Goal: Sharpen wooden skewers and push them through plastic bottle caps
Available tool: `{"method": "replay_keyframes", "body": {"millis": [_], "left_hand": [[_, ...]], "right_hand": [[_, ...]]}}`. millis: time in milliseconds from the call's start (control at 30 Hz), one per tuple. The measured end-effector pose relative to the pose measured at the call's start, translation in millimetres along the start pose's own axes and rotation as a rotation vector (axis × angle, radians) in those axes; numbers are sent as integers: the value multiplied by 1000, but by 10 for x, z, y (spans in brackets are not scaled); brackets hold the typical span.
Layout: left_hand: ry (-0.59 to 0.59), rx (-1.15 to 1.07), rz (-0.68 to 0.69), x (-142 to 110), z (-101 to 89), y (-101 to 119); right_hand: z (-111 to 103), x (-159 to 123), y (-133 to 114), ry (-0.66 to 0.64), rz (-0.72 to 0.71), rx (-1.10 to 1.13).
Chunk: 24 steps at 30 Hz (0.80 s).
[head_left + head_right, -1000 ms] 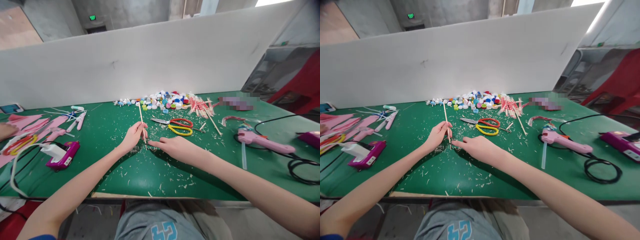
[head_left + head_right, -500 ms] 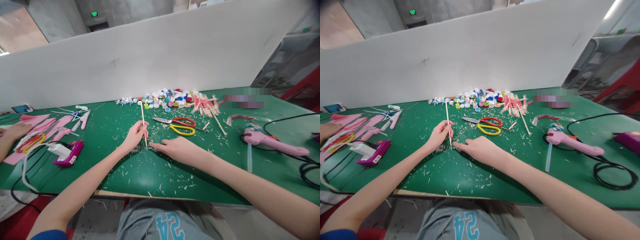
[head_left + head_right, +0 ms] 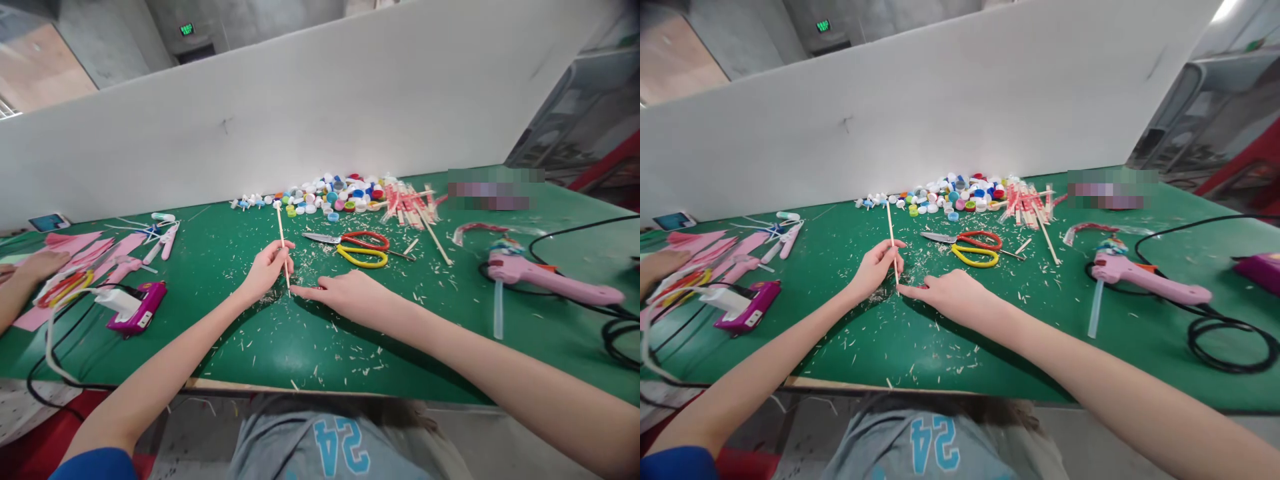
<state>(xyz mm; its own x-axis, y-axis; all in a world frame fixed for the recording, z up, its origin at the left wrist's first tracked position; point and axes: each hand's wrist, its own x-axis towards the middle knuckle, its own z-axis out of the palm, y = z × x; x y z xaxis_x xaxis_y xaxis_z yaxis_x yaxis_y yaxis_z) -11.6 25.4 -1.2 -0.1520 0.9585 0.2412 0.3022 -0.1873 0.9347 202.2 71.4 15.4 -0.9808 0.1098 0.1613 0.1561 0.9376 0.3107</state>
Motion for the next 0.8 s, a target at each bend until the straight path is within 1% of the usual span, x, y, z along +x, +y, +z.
{"method": "replay_keyframes", "body": {"millis": [133, 233, 333, 433, 567, 700, 800], "left_hand": [[11, 18, -17, -3, 3, 14], [13, 25, -18, -3, 7, 21], [8, 15, -9, -2, 9, 19], [8, 12, -9, -2, 9, 16], [-3, 17, 1, -6, 4, 17], [-18, 27, 6, -8, 3, 26], [-18, 24, 18, -7, 6, 28]], "right_hand": [[17, 25, 2, -23, 6, 56], [16, 49, 12, -14, 31, 128], [-19, 74, 18, -2, 79, 242], [-70, 97, 20, -27, 99, 318], [-78, 121, 12, -60, 117, 346], [-32, 128, 2, -49, 147, 372], [-48, 121, 2, -51, 150, 414]]}}
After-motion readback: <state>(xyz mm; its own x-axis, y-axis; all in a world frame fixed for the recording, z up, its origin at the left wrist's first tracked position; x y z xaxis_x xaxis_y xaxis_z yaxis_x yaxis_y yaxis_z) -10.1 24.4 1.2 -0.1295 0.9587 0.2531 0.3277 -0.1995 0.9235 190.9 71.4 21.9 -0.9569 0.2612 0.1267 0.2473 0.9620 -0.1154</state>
